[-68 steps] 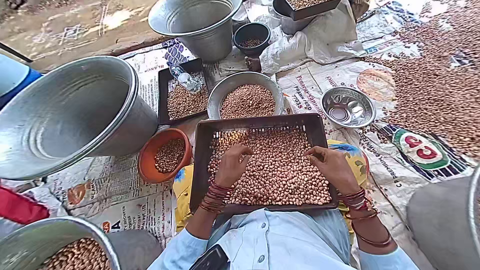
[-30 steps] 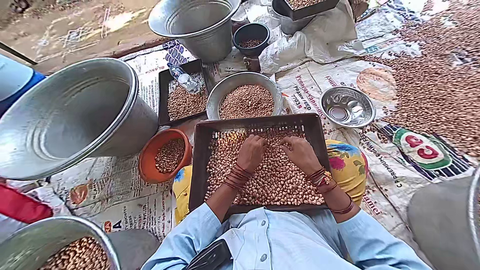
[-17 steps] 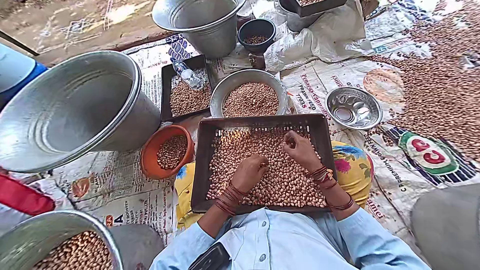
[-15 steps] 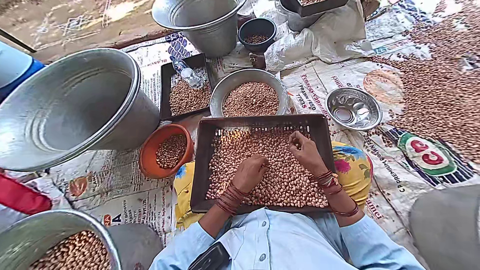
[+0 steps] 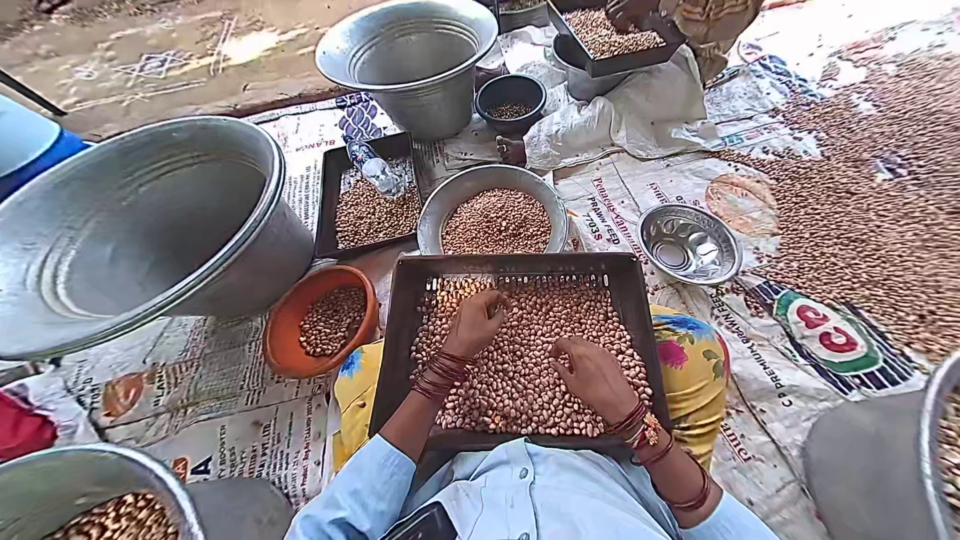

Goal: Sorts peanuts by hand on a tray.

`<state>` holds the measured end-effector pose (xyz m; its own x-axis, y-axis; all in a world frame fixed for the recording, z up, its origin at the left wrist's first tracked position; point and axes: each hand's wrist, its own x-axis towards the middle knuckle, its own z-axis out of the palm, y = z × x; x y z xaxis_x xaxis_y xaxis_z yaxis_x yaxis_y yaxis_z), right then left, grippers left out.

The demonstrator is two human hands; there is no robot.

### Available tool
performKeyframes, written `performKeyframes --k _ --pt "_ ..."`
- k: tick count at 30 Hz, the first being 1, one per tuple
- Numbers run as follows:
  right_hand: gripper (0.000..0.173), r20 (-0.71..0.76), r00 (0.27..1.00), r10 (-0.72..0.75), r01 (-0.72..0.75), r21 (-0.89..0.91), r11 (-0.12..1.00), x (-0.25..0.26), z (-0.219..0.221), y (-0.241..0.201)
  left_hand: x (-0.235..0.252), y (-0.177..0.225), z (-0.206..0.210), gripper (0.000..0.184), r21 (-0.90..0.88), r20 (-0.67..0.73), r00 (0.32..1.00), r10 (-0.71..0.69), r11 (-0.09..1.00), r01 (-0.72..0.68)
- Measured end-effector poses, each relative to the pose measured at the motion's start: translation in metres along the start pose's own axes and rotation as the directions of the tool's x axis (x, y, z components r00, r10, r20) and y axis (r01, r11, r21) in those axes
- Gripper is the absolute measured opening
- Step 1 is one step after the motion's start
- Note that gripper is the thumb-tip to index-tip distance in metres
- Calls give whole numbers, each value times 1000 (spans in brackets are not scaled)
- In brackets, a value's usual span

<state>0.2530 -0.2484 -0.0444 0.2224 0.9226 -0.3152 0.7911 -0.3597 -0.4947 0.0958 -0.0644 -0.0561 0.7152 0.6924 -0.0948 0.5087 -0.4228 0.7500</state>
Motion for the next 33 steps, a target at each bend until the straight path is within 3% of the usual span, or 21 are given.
performKeyframes --k 4,9,12,14,16,18,20,23,25,27,29,31,33 --pt "30 62 998 24 -23 -12 1000 1 -5 1 5 10 14 26 248 42 997 60 966 -69" --pt "28 72 997 31 -31 -4 1000 1 -25 0 6 2 27 22 302 -34 990 138 946 -122" --pt "28 23 1000 -9 9 3 1000 -3 -40 -11 4 0 21 23 122 29 997 76 989 -79" --pt "27 -27 996 -85 86 19 996 -7 -46 -22 -1 1 17 28 -154 213 977 17 988 17" --pt "25 -85 978 -190 194 39 980 -10 -43 -34 -11 4 22 26 -389 409 911 58 914 117" --pt "22 -119 949 -290 299 59 953 -11 -35 -45 -22 7 28 16 -461 523 843 123 873 159" --pt "24 -111 935 -338 345 59 937 -8 -31 -49 -29 12 24 11 -447 551 823 135 881 155" --pt "23 -128 935 -331 338 37 940 -6 -33 -42 -30 3 -2 3 -330 406 911 76 942 69" --pt "24 -128 955 -269 273 12 962 -7 -40 -28 -31 -7 -40 14 -116 231 973 11 993 16" --pt "27 -98 981 -165 166 -6 986 -11 -48 -14 -38 -19 -81 17 56 -7 998 -59 997 59" --pt "32 -27 999 -19 19 -31 999 -14 -58 -2 -46 -39 -114 20 213 -236 968 -85 967 136" --pt "34 2 994 110 -110 -51 993 -17 -65 9 -51 -62 -131 24 350 -432 902 -22 917 191" --pt "34 -18 983 185 -186 -55 981 -17 -69 17 -55 -66 -134 24 344 -505 863 -9 915 210"
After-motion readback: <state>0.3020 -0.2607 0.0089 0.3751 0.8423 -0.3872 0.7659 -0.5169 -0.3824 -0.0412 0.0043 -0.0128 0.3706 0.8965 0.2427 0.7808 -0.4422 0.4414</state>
